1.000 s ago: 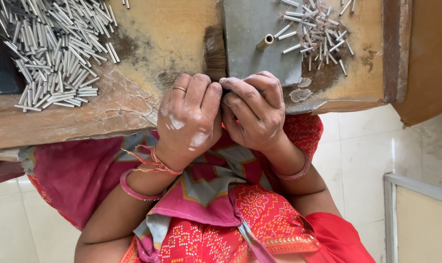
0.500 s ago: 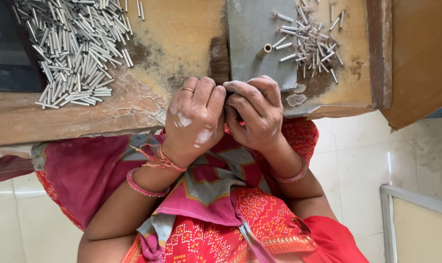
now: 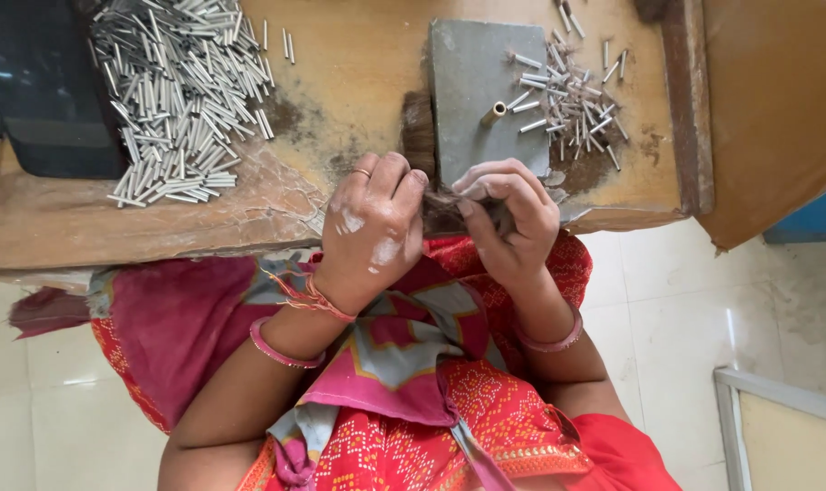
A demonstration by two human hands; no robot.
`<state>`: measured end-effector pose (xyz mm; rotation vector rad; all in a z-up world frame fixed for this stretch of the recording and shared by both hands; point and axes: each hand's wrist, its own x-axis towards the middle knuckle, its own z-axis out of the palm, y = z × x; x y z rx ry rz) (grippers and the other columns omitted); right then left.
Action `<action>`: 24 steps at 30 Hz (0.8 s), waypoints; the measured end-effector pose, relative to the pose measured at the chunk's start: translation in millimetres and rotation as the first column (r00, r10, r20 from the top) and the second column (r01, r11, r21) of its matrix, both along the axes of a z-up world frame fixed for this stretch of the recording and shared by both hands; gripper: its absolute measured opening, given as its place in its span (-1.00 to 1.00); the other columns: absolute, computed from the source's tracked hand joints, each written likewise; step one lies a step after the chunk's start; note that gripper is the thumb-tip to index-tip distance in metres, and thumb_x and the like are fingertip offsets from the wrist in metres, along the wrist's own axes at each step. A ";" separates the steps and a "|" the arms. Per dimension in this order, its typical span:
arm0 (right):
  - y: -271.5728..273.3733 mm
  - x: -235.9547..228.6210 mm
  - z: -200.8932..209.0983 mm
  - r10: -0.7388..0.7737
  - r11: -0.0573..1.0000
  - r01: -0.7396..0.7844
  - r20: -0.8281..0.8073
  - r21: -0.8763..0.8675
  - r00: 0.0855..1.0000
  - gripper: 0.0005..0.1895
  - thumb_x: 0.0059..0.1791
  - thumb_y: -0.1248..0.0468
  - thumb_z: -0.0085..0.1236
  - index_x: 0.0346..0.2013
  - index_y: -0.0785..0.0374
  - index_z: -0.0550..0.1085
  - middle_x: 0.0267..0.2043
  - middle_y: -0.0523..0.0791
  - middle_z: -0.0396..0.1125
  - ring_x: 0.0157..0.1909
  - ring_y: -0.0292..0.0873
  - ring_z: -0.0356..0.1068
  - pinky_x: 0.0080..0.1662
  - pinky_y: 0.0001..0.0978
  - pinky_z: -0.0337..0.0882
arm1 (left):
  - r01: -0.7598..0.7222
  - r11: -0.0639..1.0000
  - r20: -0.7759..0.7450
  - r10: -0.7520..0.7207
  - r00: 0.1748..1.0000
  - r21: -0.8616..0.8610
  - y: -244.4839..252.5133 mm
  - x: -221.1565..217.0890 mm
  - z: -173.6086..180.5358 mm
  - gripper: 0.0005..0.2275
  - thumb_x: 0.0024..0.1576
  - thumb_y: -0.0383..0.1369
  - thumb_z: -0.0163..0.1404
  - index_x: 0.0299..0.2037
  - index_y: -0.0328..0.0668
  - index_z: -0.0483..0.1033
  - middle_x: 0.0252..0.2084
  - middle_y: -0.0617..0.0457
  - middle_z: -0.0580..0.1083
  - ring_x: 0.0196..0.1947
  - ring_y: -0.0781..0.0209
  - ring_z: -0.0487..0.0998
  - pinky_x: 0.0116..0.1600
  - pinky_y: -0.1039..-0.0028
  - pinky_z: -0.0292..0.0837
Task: The person sits at a wooden workbench covered with many small silver metal pins and works a pin between their fingers, then reaches to the stone block with a hole and places or presses the pin into it, repeating this cycle with individual pins taken from the pile. A smartphone lies on the bench beside the pile of pins.
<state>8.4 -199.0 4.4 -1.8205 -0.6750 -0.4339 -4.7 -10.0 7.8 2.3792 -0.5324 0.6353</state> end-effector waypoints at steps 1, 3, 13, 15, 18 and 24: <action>-2.6 -2.0 -2.5 0.005 1.000 -0.005 0.014 0.001 1.000 -0.85 0.00 0.58 0.19 -0.21 0.38 0.42 -0.10 -0.02 0.42 -0.20 -0.19 0.41 -0.14 -0.42 0.41 | -0.005 1.000 0.014 0.005 1.000 0.001 0.1 -0.1 0.2 -0.78 -0.01 -0.53 0.09 -0.15 -0.31 0.48 -0.16 -0.09 0.38 -0.12 -0.09 0.45 -0.07 0.19 0.41; -7.7 -6.2 -8.5 0.141 0.933 -0.054 -0.224 0.356 0.964 -0.91 0.03 0.54 0.15 -0.22 0.38 0.44 -0.13 -0.01 0.42 -0.30 -0.33 0.37 -0.25 -0.53 0.39 | -0.002 1.000 0.004 0.002 1.000 -0.018 0.6 -1.0 -0.3 -0.79 0.00 -0.54 0.08 -0.14 -0.33 0.49 -0.17 -0.09 0.37 -0.11 -0.09 0.45 -0.04 0.19 0.42; -5.6 -10.8 5.7 -0.049 0.955 0.090 0.147 -0.282 0.988 -0.87 -0.01 0.51 0.20 -0.21 0.36 0.45 -0.13 -0.02 0.42 -0.20 -0.07 0.46 -0.18 -0.34 0.48 | 0.024 0.996 -0.076 -0.030 0.997 -0.081 6.6 -8.3 5.9 -0.81 0.05 -0.56 0.08 -0.13 -0.32 0.48 -0.17 -0.11 0.37 -0.09 -0.13 0.43 0.00 0.16 0.41; -3.9 -14.1 10.8 -0.009 0.855 0.113 0.203 -0.506 0.979 -0.83 -0.07 0.49 0.22 -0.20 0.37 0.47 -0.11 0.01 0.40 -0.14 0.04 0.44 -0.10 -0.20 0.47 | 0.032 0.986 -0.051 -0.040 0.998 -0.161 8.9 -13.5 14.6 -0.67 -0.02 -0.59 0.05 -0.01 -0.42 0.45 -0.06 -0.19 0.36 0.01 -0.20 0.42 0.11 0.12 0.39; -5.3 -17.1 20.8 0.008 0.853 0.057 0.122 -0.518 0.993 -0.80 -0.07 0.48 0.23 -0.17 0.38 0.49 -0.08 0.02 0.40 -0.07 0.08 0.44 -0.03 -0.16 0.47 | 0.059 0.978 -0.110 -0.082 0.991 -0.199 7.8 -14.2 18.6 -0.69 -0.02 -0.63 0.02 -0.03 -0.37 0.46 -0.03 -0.19 0.37 0.04 -0.19 0.43 0.12 0.13 0.39; -7.8 -20.5 29.2 0.031 0.816 0.042 0.116 -0.577 0.993 -0.69 -0.09 0.41 0.27 -0.08 0.45 0.49 -0.01 0.10 0.36 -0.01 0.16 0.41 0.03 -0.09 0.45 | 0.031 0.989 -0.089 -0.044 0.995 -0.142 1.2 -2.2 1.7 -0.79 0.03 -0.61 0.04 -0.13 -0.34 0.47 -0.09 -0.15 0.37 -0.01 -0.17 0.43 0.09 0.15 0.40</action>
